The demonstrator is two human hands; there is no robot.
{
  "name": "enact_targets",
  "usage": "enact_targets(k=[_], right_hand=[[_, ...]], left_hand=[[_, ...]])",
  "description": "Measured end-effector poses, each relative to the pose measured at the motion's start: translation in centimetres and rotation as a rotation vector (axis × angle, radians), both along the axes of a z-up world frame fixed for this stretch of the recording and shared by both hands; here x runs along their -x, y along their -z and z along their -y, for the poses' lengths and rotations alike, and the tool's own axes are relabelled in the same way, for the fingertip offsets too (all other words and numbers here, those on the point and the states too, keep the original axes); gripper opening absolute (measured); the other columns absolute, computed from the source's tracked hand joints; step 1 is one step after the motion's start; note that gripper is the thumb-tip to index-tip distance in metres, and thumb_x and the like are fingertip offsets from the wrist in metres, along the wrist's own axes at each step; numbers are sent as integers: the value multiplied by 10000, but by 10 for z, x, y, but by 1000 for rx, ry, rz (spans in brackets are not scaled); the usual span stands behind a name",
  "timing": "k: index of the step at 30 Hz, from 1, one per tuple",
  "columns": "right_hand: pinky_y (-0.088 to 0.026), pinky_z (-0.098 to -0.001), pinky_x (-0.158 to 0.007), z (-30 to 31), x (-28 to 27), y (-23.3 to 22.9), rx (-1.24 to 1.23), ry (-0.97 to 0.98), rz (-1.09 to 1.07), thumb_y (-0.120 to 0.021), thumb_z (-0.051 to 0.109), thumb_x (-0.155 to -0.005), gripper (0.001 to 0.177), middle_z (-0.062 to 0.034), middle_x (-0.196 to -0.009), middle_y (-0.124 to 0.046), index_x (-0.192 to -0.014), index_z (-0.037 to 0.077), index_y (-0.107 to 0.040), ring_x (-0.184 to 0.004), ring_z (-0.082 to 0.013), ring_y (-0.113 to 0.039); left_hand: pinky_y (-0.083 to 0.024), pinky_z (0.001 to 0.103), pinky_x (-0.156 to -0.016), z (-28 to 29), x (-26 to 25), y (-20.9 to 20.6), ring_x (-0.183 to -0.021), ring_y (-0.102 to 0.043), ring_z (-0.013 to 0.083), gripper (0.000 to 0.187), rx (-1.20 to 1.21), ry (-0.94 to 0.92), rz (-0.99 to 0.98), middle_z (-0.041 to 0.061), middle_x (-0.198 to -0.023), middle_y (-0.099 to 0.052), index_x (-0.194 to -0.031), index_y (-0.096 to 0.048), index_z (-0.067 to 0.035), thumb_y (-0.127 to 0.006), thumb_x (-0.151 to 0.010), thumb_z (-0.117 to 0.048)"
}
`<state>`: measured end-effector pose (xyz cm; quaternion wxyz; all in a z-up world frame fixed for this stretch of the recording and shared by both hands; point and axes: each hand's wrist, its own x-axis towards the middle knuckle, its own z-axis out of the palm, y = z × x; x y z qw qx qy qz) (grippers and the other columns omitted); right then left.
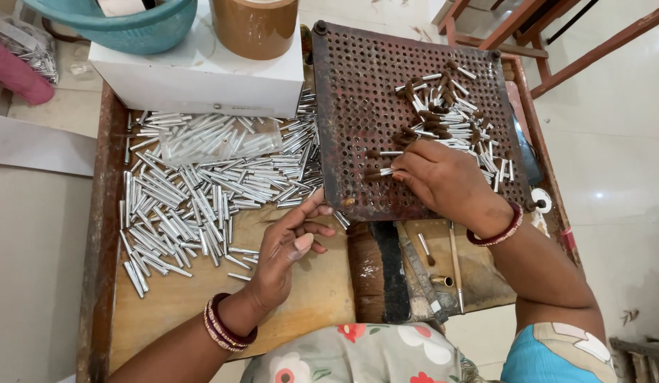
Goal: The recorder is inserting small silver tubes into a perforated template board as part of a manufacturing process.
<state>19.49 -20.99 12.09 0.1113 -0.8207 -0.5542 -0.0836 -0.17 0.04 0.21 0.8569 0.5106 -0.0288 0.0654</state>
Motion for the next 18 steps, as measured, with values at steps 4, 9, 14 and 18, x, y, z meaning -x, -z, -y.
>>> enact_targets(k=[4, 9, 14, 18], right_hand=[[-542, -380, -702, 3, 1, -1, -64, -3, -52, -715, 150, -953, 121, -103, -970, -680, -1016, 48, -698, -847, -304, -684], [-560, -334, -750, 2, 6, 5, -247, -75, -265, -745, 45, -916, 180, -110, -977, -716, -1092, 35, -708, -873, -243, -713], [-581, -310, -732, 5, 11, 15, -267, -88, -326, -761, 32, -903, 186, -101, -970, -738, -1083, 38, -717, -863, -207, -736], [-585, -314, -728, 0, 15, 15, -257, -81, -285, -768, 72, -904, 171, -107, -972, -734, -1063, 35, -719, -857, -233, -738]], left_hand=[[-509, 317, -919, 1, 0, 2, -1115, -610, 178, 844, -1, -9, 4, 128, -1413, -576, -1606, -371, -1, -603, -923, -439], [-500, 307, -918, 0, 0, -2, -1121, -605, 167, 837, 7, 9, -9, 116, -1425, -571, -1617, -355, -16, -603, -924, -416], [-502, 306, -924, 1, 1, 1, -1127, -605, 165, 832, 9, 9, -1, 115, -1430, -569, -1622, -347, -18, -596, -929, -406], [-506, 305, -928, 0, 1, -1, -1130, -604, 165, 832, -12, 7, 0, 116, -1437, -568, -1624, -343, -22, -588, -928, -406]])
